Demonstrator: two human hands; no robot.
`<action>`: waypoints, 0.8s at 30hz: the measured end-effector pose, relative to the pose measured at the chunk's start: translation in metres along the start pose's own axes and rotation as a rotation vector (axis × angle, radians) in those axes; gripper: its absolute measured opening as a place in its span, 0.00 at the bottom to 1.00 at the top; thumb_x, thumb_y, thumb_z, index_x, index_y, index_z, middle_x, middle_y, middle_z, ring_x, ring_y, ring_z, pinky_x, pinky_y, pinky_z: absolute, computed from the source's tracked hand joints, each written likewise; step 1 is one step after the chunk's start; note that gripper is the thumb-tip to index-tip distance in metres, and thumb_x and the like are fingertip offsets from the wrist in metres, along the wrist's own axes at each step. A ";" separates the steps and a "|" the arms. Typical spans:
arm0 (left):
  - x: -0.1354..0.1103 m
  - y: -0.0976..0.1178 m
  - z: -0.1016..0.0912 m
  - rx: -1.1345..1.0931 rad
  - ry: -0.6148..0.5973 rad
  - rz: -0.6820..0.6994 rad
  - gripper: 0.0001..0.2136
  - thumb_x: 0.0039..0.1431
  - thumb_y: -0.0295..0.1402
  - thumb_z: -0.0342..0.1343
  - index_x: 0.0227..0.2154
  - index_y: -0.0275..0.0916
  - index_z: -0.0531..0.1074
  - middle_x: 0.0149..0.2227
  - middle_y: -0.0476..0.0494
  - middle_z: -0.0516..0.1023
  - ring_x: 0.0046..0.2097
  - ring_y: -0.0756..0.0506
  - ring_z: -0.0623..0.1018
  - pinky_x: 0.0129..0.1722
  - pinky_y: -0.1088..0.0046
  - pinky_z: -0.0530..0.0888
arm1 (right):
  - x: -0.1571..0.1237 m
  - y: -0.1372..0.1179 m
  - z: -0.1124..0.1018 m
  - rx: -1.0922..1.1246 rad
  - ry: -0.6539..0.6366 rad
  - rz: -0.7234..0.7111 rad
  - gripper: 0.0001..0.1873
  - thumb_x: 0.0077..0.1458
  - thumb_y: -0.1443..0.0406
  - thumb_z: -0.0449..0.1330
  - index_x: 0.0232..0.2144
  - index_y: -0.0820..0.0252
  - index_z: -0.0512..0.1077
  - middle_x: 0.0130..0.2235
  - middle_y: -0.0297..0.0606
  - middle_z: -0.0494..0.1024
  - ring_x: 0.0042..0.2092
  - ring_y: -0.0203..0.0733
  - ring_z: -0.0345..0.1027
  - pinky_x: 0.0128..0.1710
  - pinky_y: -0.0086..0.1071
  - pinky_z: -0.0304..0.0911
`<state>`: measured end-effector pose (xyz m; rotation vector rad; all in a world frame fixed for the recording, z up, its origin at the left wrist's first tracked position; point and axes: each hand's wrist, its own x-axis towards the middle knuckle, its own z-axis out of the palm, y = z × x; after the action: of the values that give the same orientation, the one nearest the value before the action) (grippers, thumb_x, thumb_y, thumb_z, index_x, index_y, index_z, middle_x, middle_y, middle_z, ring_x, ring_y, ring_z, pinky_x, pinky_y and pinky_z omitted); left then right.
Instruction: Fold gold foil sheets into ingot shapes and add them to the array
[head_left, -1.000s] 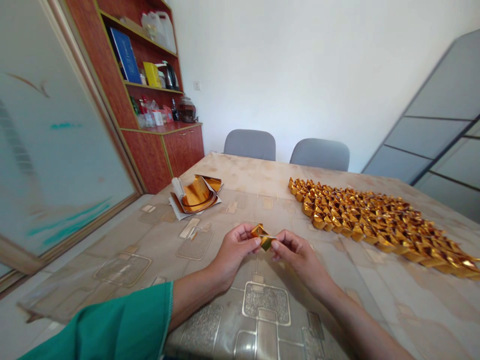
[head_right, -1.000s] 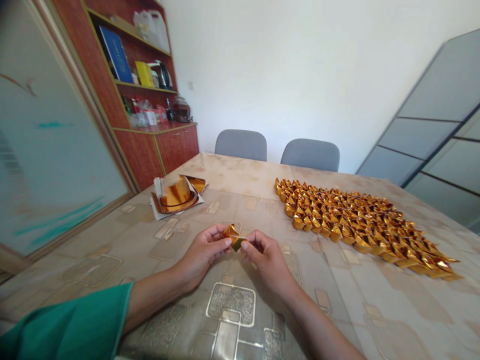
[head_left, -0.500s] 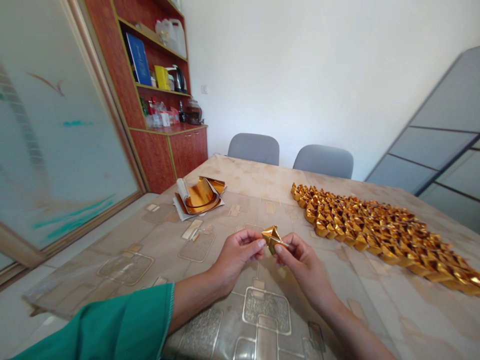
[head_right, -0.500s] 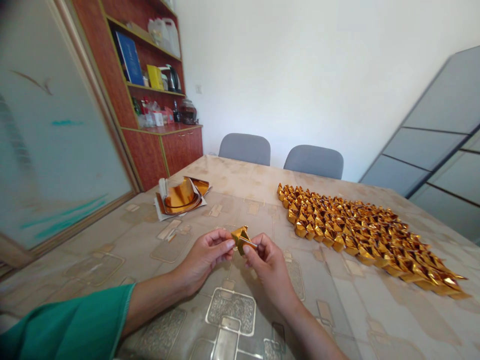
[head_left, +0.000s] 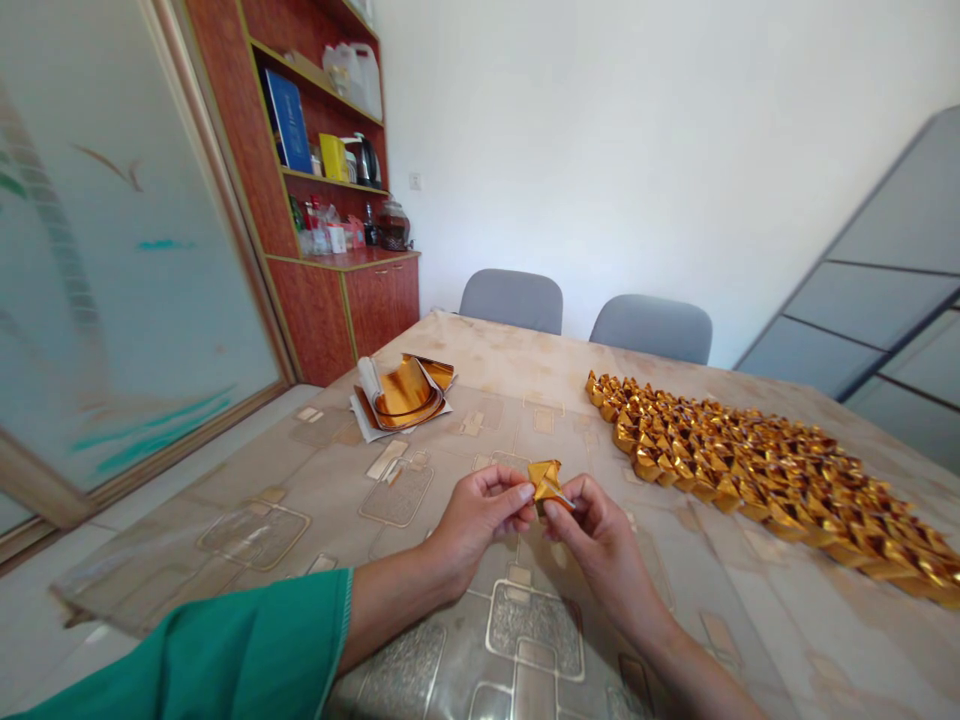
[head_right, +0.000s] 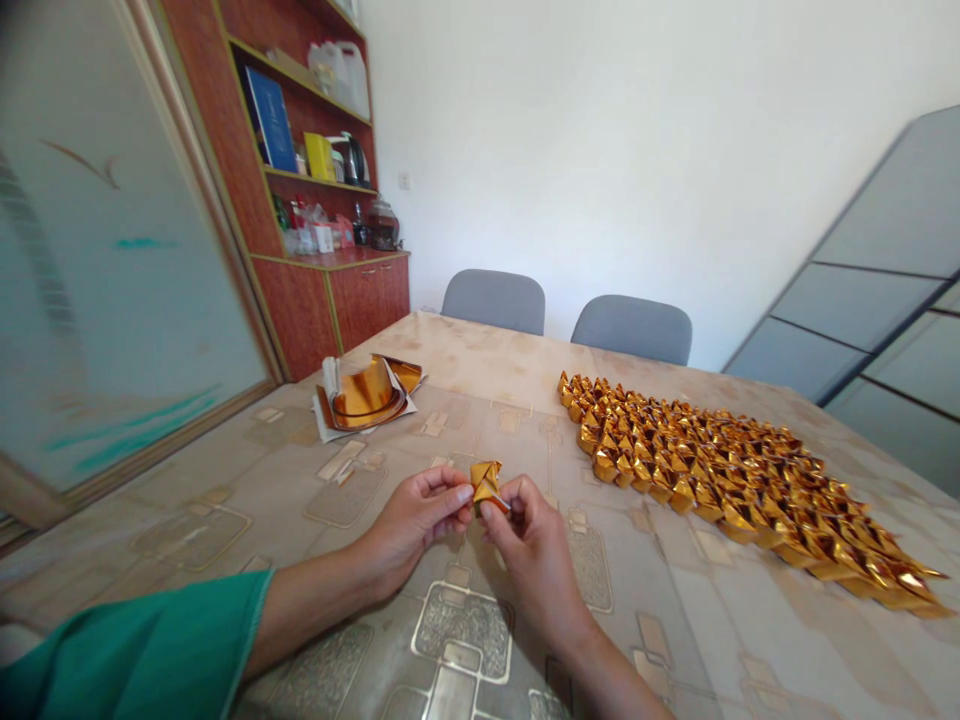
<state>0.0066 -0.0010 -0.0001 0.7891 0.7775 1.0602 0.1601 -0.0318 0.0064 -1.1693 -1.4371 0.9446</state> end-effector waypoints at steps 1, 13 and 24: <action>0.000 0.000 0.000 -0.003 -0.004 -0.010 0.18 0.39 0.39 0.73 0.29 0.35 0.73 0.25 0.49 0.76 0.27 0.52 0.74 0.30 0.76 0.70 | 0.000 0.000 0.000 0.000 0.000 -0.002 0.17 0.56 0.51 0.62 0.27 0.56 0.66 0.25 0.32 0.69 0.28 0.40 0.61 0.29 0.32 0.56; 0.001 0.005 -0.003 0.014 -0.046 -0.111 0.18 0.35 0.38 0.75 0.27 0.35 0.74 0.22 0.52 0.73 0.24 0.54 0.70 0.26 0.78 0.64 | 0.001 -0.006 -0.005 -0.057 -0.028 -0.039 0.16 0.54 0.55 0.63 0.23 0.56 0.65 0.23 0.29 0.65 0.26 0.37 0.56 0.26 0.30 0.53; -0.009 0.012 0.000 0.035 -0.341 -0.172 0.16 0.43 0.40 0.72 0.30 0.36 0.75 0.31 0.45 0.77 0.32 0.50 0.74 0.29 0.76 0.61 | 0.000 -0.015 -0.015 0.454 -0.237 0.338 0.23 0.49 0.45 0.65 0.23 0.58 0.71 0.23 0.32 0.67 0.25 0.35 0.54 0.26 0.30 0.56</action>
<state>-0.0017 -0.0060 0.0116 0.8881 0.5621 0.7341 0.1723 -0.0359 0.0239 -0.9926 -1.1311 1.5960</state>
